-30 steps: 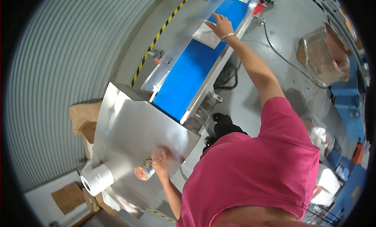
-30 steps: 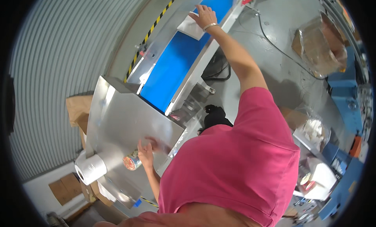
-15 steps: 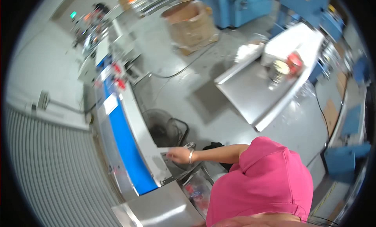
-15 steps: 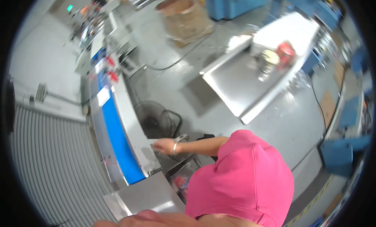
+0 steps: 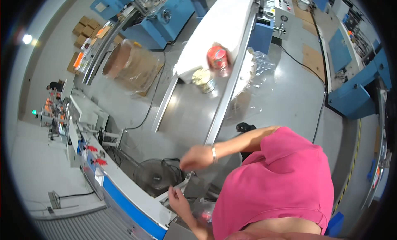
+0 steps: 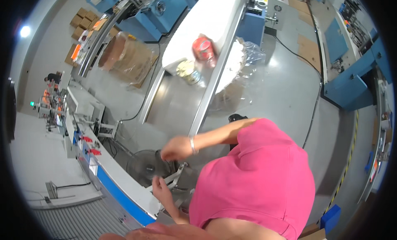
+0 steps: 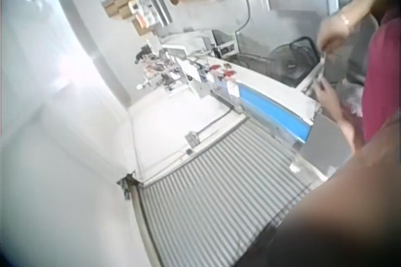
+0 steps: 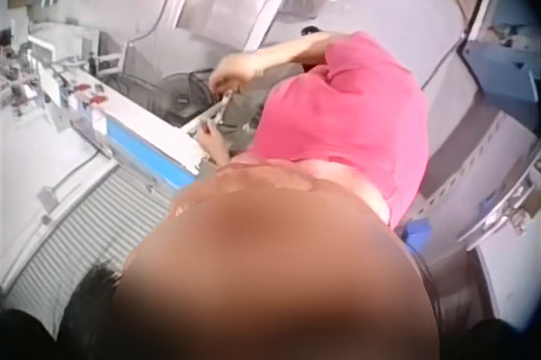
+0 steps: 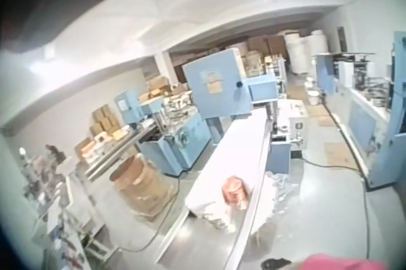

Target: The recorder is packing stacks of folded paper napkins into a packaging machine or onto a conveyor belt.

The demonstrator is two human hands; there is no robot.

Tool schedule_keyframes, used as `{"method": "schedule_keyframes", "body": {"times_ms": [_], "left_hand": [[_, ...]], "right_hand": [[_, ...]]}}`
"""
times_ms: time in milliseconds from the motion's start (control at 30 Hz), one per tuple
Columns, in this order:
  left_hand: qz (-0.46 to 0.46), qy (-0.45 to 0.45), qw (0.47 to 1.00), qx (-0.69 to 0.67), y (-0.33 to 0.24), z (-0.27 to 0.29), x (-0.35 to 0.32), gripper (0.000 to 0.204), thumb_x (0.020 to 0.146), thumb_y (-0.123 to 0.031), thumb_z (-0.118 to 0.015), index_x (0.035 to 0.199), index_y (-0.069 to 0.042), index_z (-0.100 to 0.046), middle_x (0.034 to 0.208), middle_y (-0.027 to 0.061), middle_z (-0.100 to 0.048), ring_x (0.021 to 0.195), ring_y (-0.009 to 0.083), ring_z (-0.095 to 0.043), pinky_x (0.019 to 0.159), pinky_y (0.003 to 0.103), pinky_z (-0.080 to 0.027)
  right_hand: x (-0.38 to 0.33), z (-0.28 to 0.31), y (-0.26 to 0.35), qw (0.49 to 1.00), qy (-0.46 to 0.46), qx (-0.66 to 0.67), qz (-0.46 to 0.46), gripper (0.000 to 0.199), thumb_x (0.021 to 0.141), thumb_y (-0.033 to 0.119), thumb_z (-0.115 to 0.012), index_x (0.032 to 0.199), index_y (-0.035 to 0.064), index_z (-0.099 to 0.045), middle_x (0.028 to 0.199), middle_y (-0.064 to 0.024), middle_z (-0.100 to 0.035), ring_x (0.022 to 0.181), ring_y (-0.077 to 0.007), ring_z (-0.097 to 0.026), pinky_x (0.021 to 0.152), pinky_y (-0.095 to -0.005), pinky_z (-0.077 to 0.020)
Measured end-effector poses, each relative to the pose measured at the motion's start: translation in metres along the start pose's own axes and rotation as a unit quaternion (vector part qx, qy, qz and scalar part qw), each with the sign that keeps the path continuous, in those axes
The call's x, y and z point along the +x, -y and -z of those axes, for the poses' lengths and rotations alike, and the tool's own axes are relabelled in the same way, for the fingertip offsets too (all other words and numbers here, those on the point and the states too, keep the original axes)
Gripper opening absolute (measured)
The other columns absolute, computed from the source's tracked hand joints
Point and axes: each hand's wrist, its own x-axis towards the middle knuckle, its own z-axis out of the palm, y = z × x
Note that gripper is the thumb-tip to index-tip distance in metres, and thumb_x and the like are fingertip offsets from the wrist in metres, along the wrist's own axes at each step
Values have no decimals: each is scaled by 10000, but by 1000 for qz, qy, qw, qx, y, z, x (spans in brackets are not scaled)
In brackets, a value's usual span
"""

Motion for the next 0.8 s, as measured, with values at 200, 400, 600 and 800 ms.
{"method": "schedule_keyframes", "body": {"times_ms": [200,400,600,800], "left_hand": [[-166,63,975,-131,-129,-199,139,375,981,-238,-506,1199,62,-558,1101,132,-621,1041,204,-581,923,313,-442],[-28,174,945,-276,-203,-329,241,492,1007,-430,-388,1140,8,-569,1006,43,-572,924,149,-531,847,302,-431],[45,268,928,-254,-234,-342,263,681,964,-583,-338,1264,5,-503,1140,92,-597,1011,194,-583,867,319,-456],[112,232,939,-226,-243,-339,262,700,956,-579,-368,1352,-6,-432,1247,125,-563,1121,246,-561,888,365,-468]], "right_hand": [[-35,212,-49,945,-174,-250,-118,133,829,166,-625,946,103,-623,818,-98,-625,764,-293,-616,670,-387,-510],[-43,323,-116,832,-166,-511,-139,298,719,296,-727,860,75,-586,957,-77,-615,1036,-248,-537,986,-417,-384],[-44,350,-152,782,-73,-587,-195,488,695,502,-674,840,41,-603,910,-83,-617,1018,-237,-530,1085,-463,-279],[-59,362,-136,890,16,-427,-158,433,650,417,-717,904,82,-613,966,-54,-609,1055,-232,-523,1089,-464,-265]]}}
